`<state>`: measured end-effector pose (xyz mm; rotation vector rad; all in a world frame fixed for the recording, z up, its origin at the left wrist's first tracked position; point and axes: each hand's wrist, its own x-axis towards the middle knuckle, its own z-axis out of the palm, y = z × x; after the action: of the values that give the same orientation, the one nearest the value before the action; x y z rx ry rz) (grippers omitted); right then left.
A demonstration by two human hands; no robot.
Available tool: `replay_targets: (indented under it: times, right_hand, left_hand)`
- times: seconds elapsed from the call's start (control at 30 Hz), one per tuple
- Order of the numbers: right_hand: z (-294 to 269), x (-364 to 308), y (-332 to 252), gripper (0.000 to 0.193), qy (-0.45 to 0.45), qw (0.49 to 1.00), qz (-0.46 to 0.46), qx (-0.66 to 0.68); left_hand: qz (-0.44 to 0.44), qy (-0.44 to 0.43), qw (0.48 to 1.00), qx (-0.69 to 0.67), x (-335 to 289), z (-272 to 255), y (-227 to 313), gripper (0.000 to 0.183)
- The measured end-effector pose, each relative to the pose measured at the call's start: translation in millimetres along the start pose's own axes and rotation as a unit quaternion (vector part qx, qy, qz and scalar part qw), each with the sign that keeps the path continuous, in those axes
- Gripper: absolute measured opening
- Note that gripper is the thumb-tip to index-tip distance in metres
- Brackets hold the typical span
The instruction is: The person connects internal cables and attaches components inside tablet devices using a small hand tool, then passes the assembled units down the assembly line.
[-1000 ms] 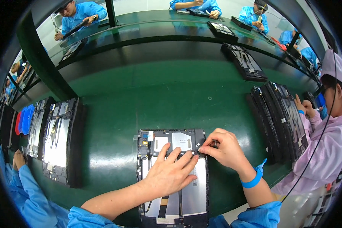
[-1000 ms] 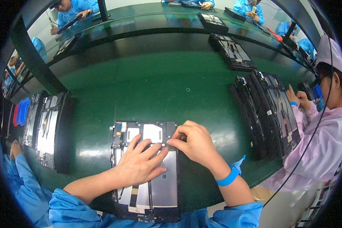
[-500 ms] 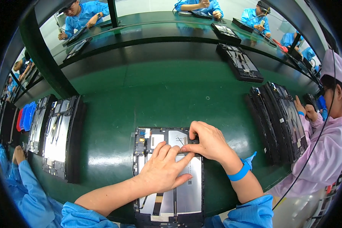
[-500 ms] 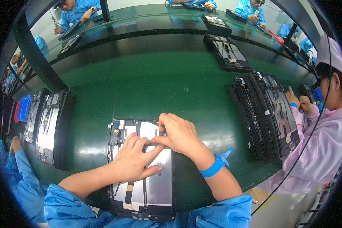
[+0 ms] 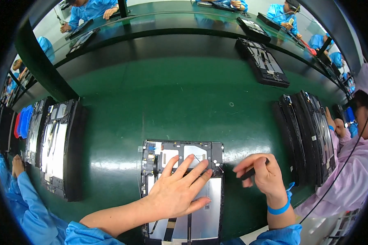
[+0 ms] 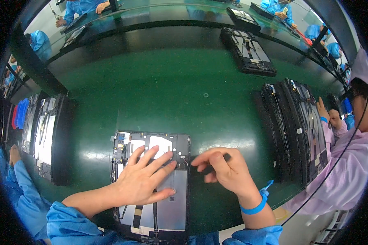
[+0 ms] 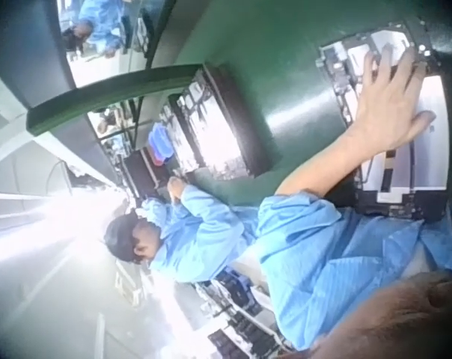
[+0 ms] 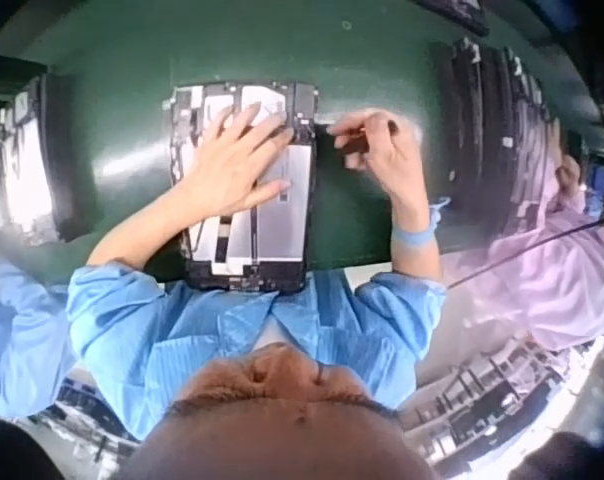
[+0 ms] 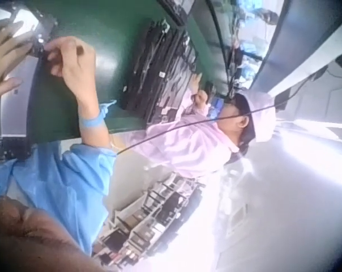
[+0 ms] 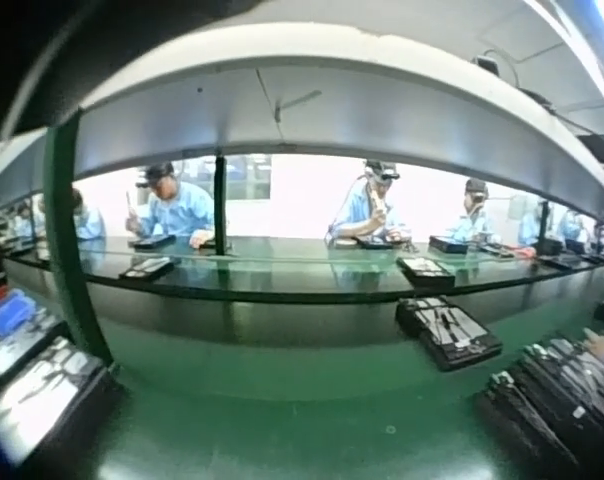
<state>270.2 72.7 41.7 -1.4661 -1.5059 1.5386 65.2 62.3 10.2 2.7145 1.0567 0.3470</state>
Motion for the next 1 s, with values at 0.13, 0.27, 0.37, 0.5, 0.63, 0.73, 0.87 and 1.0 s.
replay_targets:
  times: [0.13,0.27,0.37,0.5,0.63,0.73,0.87,1.0]
  right_hand:
    - [6.7,-2.8,30.9,0.009,-0.005,0.97,-0.041,0.238]
    - [18.5,0.1,36.5,0.015,0.02,0.98,-0.084,0.181]
    - [27.3,-0.3,44.4,0.014,0.037,0.963,-0.126,0.235]
    - [33.3,0.6,50.6,0.016,0.082,0.966,-0.219,0.111]
    - [35.1,0.1,49.1,0.017,0.108,0.967,-0.221,0.065]
    - [37.7,0.9,49.7,0.017,0.118,0.967,-0.211,0.078]
    - [40.0,2.1,48.2,0.017,0.131,0.968,-0.21,0.05]
    - [40.5,3.7,39.0,0.015,0.146,0.95,-0.267,-0.067]
  left_hand:
    - [0.008,0.018,1.0,-0.024,1.7,-1.2,0.8,0.051]
    - [0.007,0.021,0.999,-0.027,1.0,-0.4,-0.4,0.051]
    - [0.006,0.02,0.999,-0.031,0.5,0.4,-0.3,0.051]
    - [0.003,0.021,0.999,-0.033,0.3,0.9,0.0,0.052]
    - [0.002,0.024,0.999,-0.032,-0.1,1.1,0.7,0.052]
    - [0.002,0.027,0.999,-0.033,-0.3,1.1,0.7,0.052]
    - [0.003,0.032,0.999,-0.033,-0.6,2.7,0.1,0.052]
    - [-0.002,0.019,0.999,-0.031,1.0,0.5,0.7,0.052]
